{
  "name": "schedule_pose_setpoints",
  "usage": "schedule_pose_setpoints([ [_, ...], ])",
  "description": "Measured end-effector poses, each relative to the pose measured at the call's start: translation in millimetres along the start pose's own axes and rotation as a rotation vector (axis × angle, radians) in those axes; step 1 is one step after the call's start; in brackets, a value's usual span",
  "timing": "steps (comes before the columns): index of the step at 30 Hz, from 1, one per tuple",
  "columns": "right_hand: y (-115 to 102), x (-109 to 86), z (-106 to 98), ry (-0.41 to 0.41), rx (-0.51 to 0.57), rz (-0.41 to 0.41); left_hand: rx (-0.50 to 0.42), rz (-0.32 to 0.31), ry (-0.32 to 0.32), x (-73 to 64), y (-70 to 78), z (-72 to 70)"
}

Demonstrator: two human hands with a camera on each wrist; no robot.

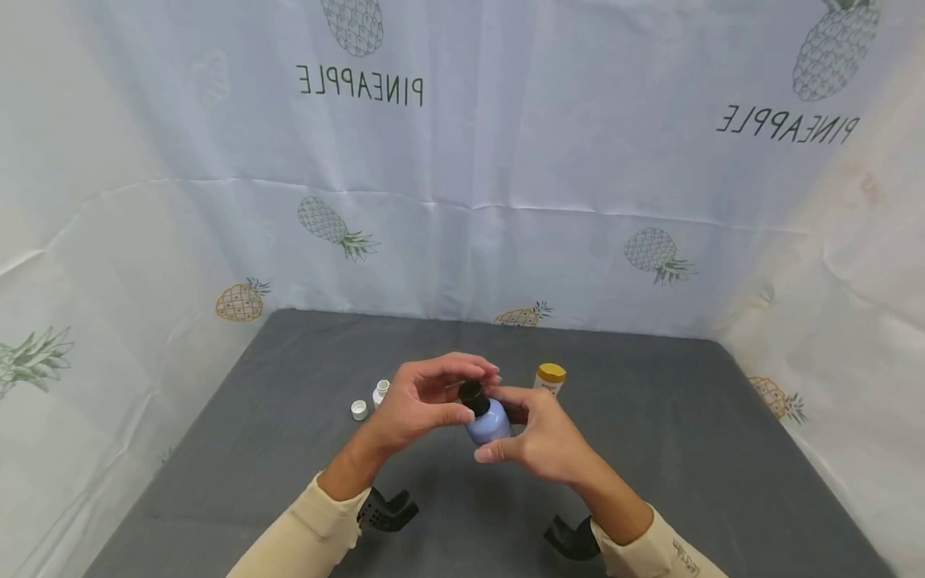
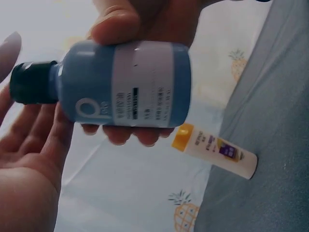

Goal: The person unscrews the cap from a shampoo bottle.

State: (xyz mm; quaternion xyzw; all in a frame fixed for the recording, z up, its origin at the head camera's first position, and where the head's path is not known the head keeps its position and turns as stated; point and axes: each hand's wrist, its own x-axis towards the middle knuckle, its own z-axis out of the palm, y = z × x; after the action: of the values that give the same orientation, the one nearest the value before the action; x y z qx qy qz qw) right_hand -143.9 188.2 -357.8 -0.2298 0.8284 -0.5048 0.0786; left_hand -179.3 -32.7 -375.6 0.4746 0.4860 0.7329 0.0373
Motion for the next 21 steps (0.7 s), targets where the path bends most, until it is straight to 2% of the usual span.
schedule_pose_setpoints([
  [2,-0.1,0.0,0.3,-0.010,0.007,-0.013,-0.011,0.006,-0.032,-0.2,1.2,-1.3],
  [4,0.0,0.1,0.5,-0.022,0.016,-0.022,0.019,-0.006,-0.033,-0.7,2.6,-1.9],
  [7,-0.5,0.2,0.4,-0.025,0.023,-0.019,0.101,-0.049,0.017,-1.2,4.0,-1.2],
  [10,-0.8,0.5,0.2,-0.019,0.020,-0.006,0.143,-0.058,0.052,-0.4,3.5,-0.2],
  [12,-0.9,0.6,0.1,-0.015,0.019,-0.003,0.131,-0.046,0.043,0.4,2.6,0.0],
  [17,-1.0,0.4,0.0,-0.013,0.013,-0.019,0.030,0.001,-0.043,1.2,3.2,-1.6],
  [19,-1.1,-0.1,-0.3,-0.018,0.010,-0.026,0.025,-0.010,-0.051,0.7,5.0,-1.8],
  [21,-0.9,-0.9,-0.6,-0.023,0.005,-0.030,0.054,-0.038,-0.030,0.1,6.7,-1.1],
])
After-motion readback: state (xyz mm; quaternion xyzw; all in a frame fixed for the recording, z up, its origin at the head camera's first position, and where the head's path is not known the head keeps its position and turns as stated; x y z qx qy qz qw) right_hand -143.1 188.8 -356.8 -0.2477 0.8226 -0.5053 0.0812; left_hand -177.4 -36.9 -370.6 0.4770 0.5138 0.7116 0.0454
